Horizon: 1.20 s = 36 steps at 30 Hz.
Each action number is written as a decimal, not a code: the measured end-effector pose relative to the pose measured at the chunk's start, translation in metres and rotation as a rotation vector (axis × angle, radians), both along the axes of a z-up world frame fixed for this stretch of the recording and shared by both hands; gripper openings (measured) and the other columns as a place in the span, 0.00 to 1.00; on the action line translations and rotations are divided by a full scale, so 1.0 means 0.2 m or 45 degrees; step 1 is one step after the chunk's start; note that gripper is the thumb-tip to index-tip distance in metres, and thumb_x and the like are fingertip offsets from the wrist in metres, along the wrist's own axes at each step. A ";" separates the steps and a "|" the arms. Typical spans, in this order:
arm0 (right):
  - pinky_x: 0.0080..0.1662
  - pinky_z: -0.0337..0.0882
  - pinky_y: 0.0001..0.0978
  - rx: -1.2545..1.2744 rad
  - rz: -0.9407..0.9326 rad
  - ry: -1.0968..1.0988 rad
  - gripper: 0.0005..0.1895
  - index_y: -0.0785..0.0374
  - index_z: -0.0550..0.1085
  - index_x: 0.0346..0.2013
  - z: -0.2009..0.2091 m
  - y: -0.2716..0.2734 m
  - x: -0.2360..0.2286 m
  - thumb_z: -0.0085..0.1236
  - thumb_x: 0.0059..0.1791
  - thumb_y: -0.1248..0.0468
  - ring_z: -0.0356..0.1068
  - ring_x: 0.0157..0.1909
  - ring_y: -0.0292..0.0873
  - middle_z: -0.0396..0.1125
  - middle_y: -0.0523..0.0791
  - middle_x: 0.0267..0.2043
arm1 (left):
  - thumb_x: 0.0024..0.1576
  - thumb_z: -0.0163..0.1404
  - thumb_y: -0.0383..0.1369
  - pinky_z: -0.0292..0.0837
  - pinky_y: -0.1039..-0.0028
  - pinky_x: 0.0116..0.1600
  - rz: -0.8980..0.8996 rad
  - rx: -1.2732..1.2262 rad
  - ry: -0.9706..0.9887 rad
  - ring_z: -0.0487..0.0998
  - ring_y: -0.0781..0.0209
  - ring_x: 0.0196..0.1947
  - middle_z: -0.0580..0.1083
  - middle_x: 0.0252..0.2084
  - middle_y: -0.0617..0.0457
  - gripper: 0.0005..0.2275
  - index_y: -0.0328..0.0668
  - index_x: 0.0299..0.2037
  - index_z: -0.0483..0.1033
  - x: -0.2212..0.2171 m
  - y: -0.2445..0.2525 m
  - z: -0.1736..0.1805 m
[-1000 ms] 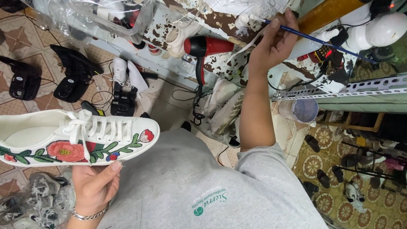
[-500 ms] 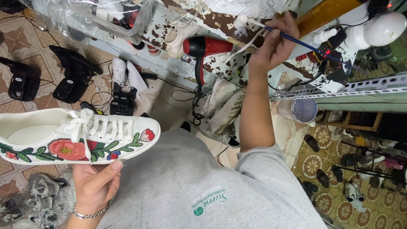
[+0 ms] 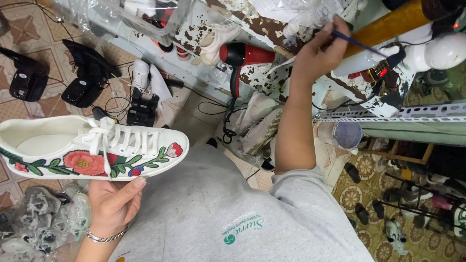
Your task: The person holds a white sneaker with floral embroidery and uses a small brush to apply white paint to the toe cap and around the embroidered design. The person repeatedly dips the brush into a container to reload paint and continues applying it to the shoe's surface.
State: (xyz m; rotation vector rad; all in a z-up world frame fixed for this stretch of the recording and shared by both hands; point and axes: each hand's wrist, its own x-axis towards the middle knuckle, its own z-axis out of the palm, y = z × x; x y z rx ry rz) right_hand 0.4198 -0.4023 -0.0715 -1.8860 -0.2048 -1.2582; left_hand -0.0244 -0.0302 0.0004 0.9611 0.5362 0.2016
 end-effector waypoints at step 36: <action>0.27 0.82 0.46 0.518 1.266 0.116 0.17 0.65 0.62 0.47 0.53 0.70 -1.30 0.67 0.64 0.75 0.75 0.19 0.58 0.72 0.72 0.35 | 0.64 0.68 0.10 0.88 0.42 0.77 0.272 0.002 -0.617 0.85 0.49 0.70 0.87 0.64 0.38 0.29 0.27 0.77 0.79 0.28 -0.18 0.12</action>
